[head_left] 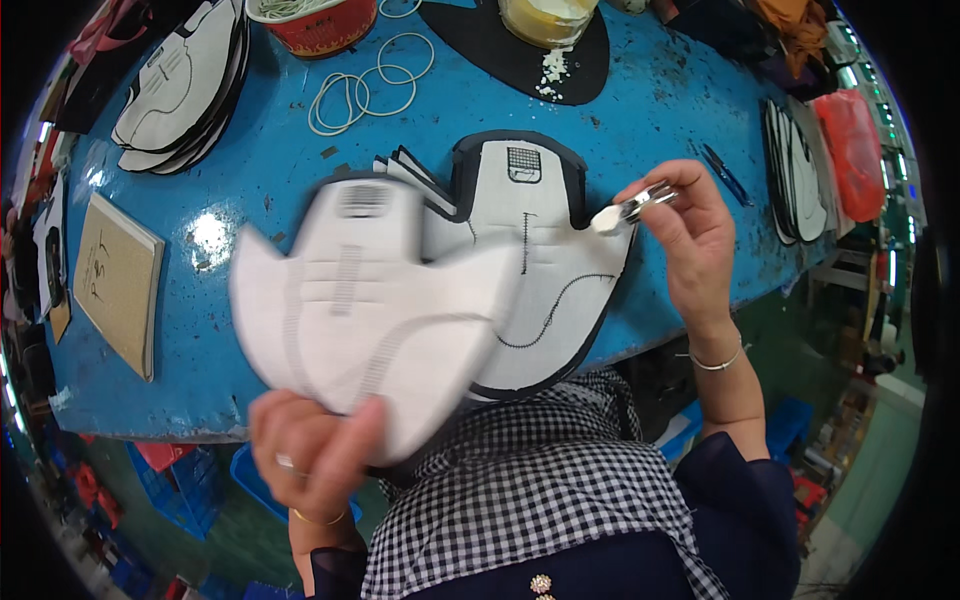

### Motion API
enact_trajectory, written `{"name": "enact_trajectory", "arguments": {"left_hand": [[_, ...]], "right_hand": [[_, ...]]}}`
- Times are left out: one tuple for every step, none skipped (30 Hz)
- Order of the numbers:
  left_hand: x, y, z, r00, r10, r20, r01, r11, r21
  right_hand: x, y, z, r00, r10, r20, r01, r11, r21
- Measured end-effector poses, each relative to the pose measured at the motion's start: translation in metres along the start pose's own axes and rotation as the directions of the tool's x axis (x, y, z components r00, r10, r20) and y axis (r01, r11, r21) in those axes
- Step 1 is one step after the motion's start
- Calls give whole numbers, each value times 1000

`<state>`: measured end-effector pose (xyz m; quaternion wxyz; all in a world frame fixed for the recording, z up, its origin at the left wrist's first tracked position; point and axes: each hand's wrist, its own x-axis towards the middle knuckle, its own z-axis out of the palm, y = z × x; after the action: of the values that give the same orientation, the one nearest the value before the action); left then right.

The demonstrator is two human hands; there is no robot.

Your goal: The person applies adhesive to shoe upper panels with an adhesive brush, then attaches black strips to the panels by hand.

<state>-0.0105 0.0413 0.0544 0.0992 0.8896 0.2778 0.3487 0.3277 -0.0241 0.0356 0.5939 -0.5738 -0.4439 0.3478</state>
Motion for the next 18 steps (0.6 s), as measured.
{"name": "enact_trajectory", "arguments": {"left_hand": [[-11,-15,0,998,-2,-62,7,998,68],[-21,-30,4,992,-13,-123,29,991,131],[-29,-35,-2,992,-118,-43,124,975,185],[-24,-35,-4,969,-214,122,187,961,202],[-16,-34,-4,910,-304,282,245,943,226],[-14,-30,3,912,-293,288,271,956,114],[-12,-23,12,914,-283,290,294,956,4],[-10,-16,22,934,-170,315,225,963,-147],[-6,-8,31,945,-53,322,154,942,-298],[-1,5,38,942,9,336,110,936,-335],[4,16,45,935,76,345,64,924,-377],[5,23,51,937,69,342,67,926,-372],[4,28,61,927,119,356,-1,949,-314],[5,30,66,913,166,374,-71,964,-255],[7,28,67,913,164,373,-69,964,-255],[11,27,66,891,205,405,-111,963,-244],[14,27,65,866,244,436,-153,960,-233],[16,28,65,866,246,436,-153,959,-237]], "right_hand": [[-1,1,1,1000,2,-4,-2,1000,0],[-2,1,3,999,-7,44,11,994,-111],[-3,2,6,996,-9,91,30,975,-221],[-4,2,14,998,10,69,6,973,-232],[-3,2,18,997,13,72,4,973,-231],[-3,0,20,991,-35,126,74,944,-322],[0,0,24,979,-81,186,151,903,-403],[-1,-2,28,980,-78,183,152,888,-435],[-2,0,30,980,-74,185,150,886,-438],[0,3,32,962,-108,251,216,863,-457],[3,3,35,939,-139,315,284,832,-476],[7,4,38,936,-142,323,289,833,-472],[11,6,39,925,-199,324,352,770,-533],[17,8,39,909,-255,329,408,697,-589],[23,10,40,909,-254,331,409,697,-589],[29,13,40,908,-301,291,419,666,-617],[34,15,39,902,-349,253,426,635,-644],[37,14,37,877,-396,272,470,591,-656]]}}
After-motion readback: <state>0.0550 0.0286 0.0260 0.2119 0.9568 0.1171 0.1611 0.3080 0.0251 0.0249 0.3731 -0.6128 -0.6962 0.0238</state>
